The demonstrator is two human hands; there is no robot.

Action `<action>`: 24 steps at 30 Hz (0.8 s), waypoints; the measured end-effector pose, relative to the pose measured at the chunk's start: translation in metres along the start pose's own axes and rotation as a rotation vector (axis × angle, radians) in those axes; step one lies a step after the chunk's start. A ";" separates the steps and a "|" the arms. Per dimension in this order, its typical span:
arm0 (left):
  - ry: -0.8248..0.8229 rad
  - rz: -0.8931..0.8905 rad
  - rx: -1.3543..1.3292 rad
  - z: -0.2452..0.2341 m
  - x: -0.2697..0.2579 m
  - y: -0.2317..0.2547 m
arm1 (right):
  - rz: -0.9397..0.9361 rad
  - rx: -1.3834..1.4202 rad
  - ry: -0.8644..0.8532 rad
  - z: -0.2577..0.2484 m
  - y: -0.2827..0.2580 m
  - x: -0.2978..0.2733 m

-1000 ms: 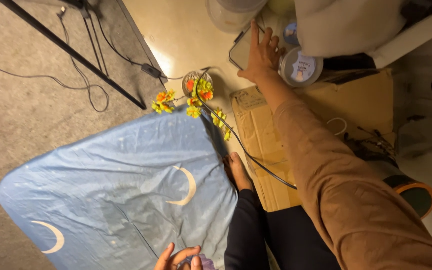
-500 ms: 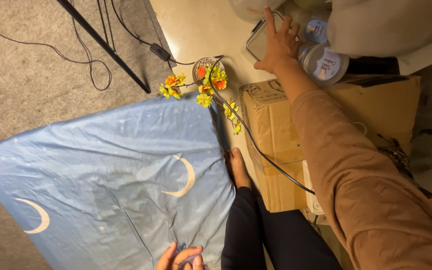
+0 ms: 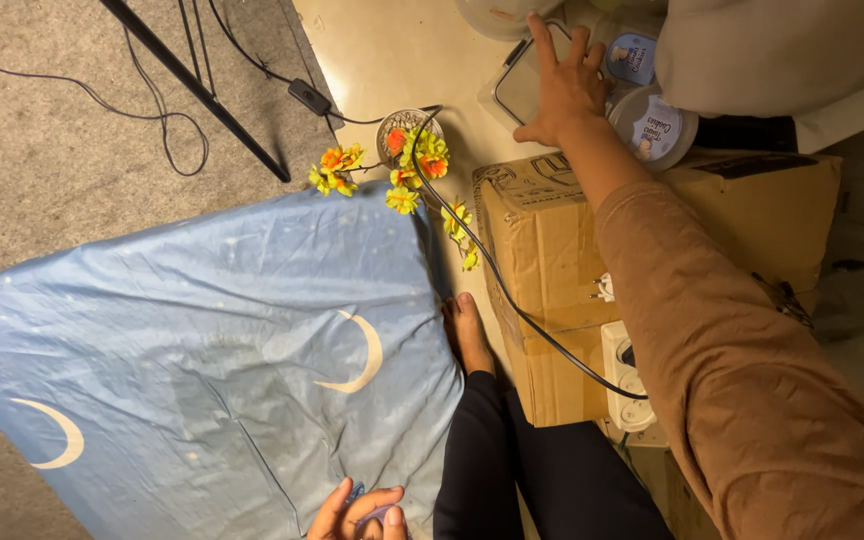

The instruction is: Tidying up and organizing various household items, including winding a power cord and arranging plastic containers on a cardboard-covered surface.

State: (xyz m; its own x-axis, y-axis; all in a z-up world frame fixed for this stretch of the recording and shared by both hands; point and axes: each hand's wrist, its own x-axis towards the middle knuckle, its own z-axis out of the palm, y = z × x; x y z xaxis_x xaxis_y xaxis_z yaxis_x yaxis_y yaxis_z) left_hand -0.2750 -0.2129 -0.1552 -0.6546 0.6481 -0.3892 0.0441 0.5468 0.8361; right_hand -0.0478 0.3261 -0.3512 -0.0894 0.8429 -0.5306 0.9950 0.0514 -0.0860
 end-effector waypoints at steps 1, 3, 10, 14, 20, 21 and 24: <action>-0.001 -0.002 0.001 0.003 0.000 0.001 | 0.001 0.000 -0.002 0.001 0.000 0.001; 0.002 0.069 -0.048 0.009 0.001 0.002 | -0.030 -0.028 0.032 0.004 0.001 0.002; 0.073 0.065 0.013 0.013 0.012 0.040 | -0.113 -0.094 -0.001 -0.017 -0.017 -0.017; 0.048 0.132 0.069 0.028 0.026 0.101 | -0.122 0.011 0.095 -0.072 -0.029 -0.053; -0.143 0.298 0.226 0.082 0.061 0.278 | -0.183 0.330 0.264 -0.199 -0.017 -0.141; -0.248 0.311 0.314 0.090 0.067 0.305 | -0.214 0.372 0.279 -0.225 -0.013 -0.162; -0.365 0.554 0.338 0.122 0.076 0.369 | -0.415 0.376 0.463 -0.297 0.006 -0.230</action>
State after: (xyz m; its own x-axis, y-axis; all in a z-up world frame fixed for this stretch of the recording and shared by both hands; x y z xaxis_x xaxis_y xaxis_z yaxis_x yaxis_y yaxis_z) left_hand -0.2164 0.1029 0.0764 -0.1792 0.9789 -0.0986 0.5631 0.1842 0.8056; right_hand -0.0081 0.2913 0.0211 -0.3448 0.9386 0.0126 0.7931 0.2984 -0.5309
